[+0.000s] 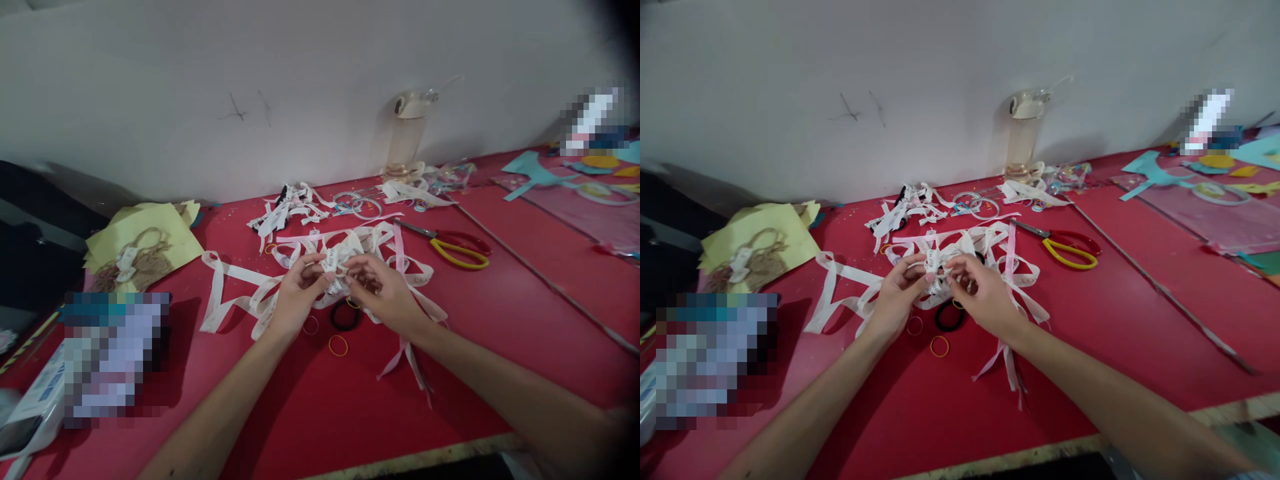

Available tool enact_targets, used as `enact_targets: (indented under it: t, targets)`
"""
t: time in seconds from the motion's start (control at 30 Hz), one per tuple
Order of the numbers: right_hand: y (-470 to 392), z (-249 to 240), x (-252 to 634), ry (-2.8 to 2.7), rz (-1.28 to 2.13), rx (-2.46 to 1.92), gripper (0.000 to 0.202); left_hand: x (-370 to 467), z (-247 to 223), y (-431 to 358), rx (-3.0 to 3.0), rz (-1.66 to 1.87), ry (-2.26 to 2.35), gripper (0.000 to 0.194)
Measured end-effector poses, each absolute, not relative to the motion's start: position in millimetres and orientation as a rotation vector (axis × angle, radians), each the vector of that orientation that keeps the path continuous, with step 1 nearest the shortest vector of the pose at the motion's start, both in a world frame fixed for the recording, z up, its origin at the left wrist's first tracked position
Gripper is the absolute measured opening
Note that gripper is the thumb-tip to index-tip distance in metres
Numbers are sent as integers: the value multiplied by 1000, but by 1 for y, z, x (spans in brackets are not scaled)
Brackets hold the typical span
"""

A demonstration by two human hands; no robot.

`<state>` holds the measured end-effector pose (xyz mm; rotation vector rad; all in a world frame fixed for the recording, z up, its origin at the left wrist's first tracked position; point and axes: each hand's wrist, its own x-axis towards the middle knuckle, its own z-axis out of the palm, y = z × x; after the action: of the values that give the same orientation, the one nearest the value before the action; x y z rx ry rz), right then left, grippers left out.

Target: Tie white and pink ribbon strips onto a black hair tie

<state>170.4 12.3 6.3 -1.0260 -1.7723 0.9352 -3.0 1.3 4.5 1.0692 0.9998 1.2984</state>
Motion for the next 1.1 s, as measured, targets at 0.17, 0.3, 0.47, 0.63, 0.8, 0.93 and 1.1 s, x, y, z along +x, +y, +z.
enact_targets:
  t: [0.17,0.3,0.47,0.63,0.8,0.93,1.1]
  targets:
    - [8,14,171,-1840,702,-990,8,-3,5,1,1053,1308,1017,36]
    - [4,13,168,-1925,763,-958,12,-1,7,-1,1074,1302,1025,36]
    - [1,7,165,-1848,869,-1090,19,0,7,-2,1092,1312,1036,37]
    - [2,8,165,-1769,1002,-1086,23,0,6,-1,1101,1321,1045,36]
    - [4,10,166,-1804,1009,-1086,19,-1,7,-2,1075,1288,1053,31]
    - [3,9,166,-1822,1013,-1055,15,0,6,-1,1071,1302,1048,31]
    - [3,10,166,-1817,946,-1028,13,1,5,-1,1067,1320,1094,32]
